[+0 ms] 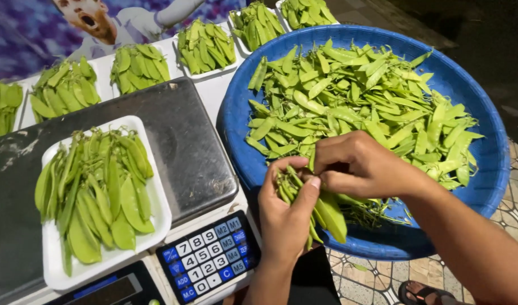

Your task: Sorting green beans from a large bowl and placing them into styrofoam trays on a digital scale to be weighed.

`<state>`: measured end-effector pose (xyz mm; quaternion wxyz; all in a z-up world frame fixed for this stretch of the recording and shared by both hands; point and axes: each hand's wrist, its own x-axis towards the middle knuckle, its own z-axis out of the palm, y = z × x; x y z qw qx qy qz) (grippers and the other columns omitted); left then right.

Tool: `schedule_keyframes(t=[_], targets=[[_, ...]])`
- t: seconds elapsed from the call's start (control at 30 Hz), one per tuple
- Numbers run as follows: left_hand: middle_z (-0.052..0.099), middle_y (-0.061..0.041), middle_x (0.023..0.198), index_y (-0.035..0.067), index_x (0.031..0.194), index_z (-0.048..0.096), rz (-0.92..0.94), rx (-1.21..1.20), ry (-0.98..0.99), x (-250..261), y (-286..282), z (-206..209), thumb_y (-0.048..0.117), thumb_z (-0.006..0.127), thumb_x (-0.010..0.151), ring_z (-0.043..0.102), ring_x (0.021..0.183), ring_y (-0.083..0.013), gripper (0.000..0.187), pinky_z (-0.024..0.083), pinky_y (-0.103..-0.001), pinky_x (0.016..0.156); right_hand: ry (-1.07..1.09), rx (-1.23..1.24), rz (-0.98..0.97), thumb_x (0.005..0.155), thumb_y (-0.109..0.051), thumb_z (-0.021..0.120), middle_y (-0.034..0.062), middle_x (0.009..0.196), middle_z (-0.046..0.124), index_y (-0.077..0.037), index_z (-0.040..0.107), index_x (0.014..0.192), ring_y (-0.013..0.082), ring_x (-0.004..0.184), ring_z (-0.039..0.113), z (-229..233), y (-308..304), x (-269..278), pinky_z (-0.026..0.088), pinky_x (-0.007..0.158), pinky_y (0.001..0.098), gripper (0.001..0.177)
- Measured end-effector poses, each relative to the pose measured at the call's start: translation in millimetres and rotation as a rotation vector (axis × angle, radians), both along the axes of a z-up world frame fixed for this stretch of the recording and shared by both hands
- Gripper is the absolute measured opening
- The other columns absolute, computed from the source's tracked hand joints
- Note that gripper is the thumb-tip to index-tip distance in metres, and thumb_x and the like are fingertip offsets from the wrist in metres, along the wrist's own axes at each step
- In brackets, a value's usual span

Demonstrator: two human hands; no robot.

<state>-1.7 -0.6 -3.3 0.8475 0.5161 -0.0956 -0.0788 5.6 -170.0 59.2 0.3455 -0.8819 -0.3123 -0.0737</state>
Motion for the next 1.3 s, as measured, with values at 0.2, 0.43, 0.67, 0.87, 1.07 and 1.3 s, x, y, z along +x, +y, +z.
schedule_keyframes(t=[0.2, 0.43, 0.67, 0.87, 1.07, 1.3], targets=[[0.067, -0.005, 0.09, 0.007, 0.112, 0.065, -0.104, -0.162, -0.013, -2, 5, 1, 0.008, 0.074, 0.084, 0.063, 0.083, -0.0148, 0.03, 0.054, -0.031, 0.081, 0.281, 0.314, 0.168, 0.085, -0.013, 0.052, 0.0019, 0.071, 0.062, -0.008, 0.069, 0.078, 0.0107, 0.059, 0.055, -5, -11, 3, 0.047, 0.057, 0.0271, 0.02], [0.068, -0.009, 0.088, 0.008, 0.106, 0.062, -0.15, -0.399, 0.236, -2, 17, 8, 0.001, 0.074, 0.084, 0.072, 0.073, -0.0239, 0.027, 0.059, -0.034, 0.062, 0.227, -0.09, -0.127, 0.088, -0.013, 0.055, 0.0026, 0.082, 0.075, -0.009, 0.073, 0.087, 0.0145, 0.072, 0.07, -5, -42, 14, 0.052, 0.064, 0.0303, 0.018], [0.07, -0.015, 0.092, 0.006, 0.106, 0.06, -0.201, -0.528, 0.241, -1, 22, 13, -0.002, 0.072, 0.087, 0.074, 0.073, -0.0271, 0.024, 0.062, -0.037, 0.061, -0.041, -0.145, -0.064, 0.097, 0.006, 0.05, 0.008, 0.109, 0.063, -0.015, 0.05, 0.148, 0.0174, 0.09, 0.066, 57, 8, -8, 0.059, 0.074, 0.031, 0.055], [0.059, -0.006, 0.087, 0.006, 0.104, 0.058, -0.104, -0.487, 0.233, -9, 18, 17, -0.004, 0.064, 0.089, 0.06, 0.071, -0.0152, 0.019, 0.049, -0.026, 0.062, -0.007, -0.012, 0.455, 0.103, 0.009, 0.045, 0.0086, 0.11, 0.07, -0.01, 0.049, 0.146, 0.0202, 0.087, 0.07, 126, 89, -39, 0.057, 0.075, 0.0306, 0.047], [0.055, -0.001, 0.073, 0.006, 0.095, 0.062, 0.008, -0.381, 0.21, -19, 42, 27, 0.011, 0.068, 0.088, 0.054, 0.063, -0.0091, 0.01, 0.042, -0.021, 0.055, -0.18, 0.008, 0.278, 0.101, -0.003, 0.053, 0.0075, 0.103, 0.077, -0.006, 0.062, 0.128, 0.016, 0.086, 0.079, 108, 102, -28, 0.067, 0.072, 0.0269, 0.028], [0.069, -0.012, 0.074, 0.001, 0.094, 0.067, 0.004, -0.489, 0.033, -34, 94, 44, 0.008, 0.071, 0.096, 0.065, 0.059, -0.0181, 0.008, 0.055, -0.026, 0.055, -0.154, 0.078, 0.269, 0.094, 0.005, 0.049, 0.0039, 0.092, 0.072, -0.005, 0.064, 0.126, 0.0133, 0.082, 0.073, 100, 130, -28, 0.063, 0.071, 0.0252, 0.038]])
